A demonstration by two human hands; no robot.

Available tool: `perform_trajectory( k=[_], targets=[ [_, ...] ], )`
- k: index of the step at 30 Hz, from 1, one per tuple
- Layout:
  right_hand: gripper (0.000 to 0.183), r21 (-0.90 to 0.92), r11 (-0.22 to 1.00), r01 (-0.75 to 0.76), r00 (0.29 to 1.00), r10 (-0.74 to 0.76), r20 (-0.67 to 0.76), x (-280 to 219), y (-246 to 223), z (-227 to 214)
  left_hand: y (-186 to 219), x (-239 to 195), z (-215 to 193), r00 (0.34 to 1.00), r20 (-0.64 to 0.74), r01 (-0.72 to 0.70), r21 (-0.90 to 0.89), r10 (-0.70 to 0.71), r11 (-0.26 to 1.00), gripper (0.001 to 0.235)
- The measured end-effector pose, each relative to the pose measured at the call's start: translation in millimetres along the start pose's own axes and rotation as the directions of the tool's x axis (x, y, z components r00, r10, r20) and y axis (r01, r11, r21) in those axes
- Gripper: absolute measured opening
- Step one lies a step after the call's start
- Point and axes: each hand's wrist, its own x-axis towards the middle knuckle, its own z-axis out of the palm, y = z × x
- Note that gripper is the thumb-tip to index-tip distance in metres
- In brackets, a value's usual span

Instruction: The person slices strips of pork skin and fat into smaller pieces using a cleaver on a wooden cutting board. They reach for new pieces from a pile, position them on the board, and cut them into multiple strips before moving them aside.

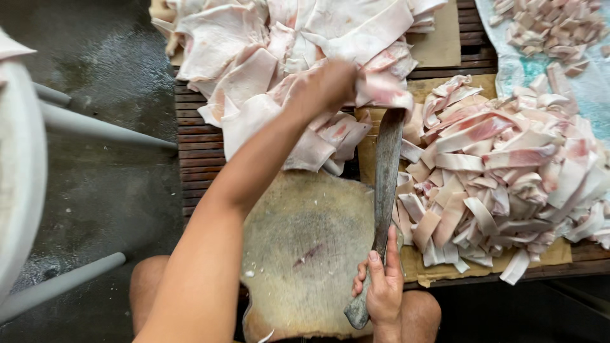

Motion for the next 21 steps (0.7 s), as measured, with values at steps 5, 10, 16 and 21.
perform_trajectory(
  k=[5,10,16,21],
  targets=[
    [0.072,0.003,1.000,0.010,0.993,-0.010,0.116,-72,25,-24,39,-232,57,0.923,-0.227,-0.256,0.243,0.311,0.936,0.031],
    [0.070,0.003,0.995,-0.102,0.991,0.101,0.086,-126,64,-35,38,-404,122,0.953,-0.177,-0.173,0.350,0.246,0.921,0.038],
    [0.076,-0.156,0.987,0.037,0.991,-0.016,0.133,-154,107,-55,31,-492,137,0.959,-0.058,-0.224,0.448,0.278,0.865,0.053],
    [0.072,0.054,0.995,-0.089,0.986,0.080,0.149,-153,129,-65,49,-457,113,0.991,0.107,-0.118,0.363,0.084,0.924,0.042]
  ],
)
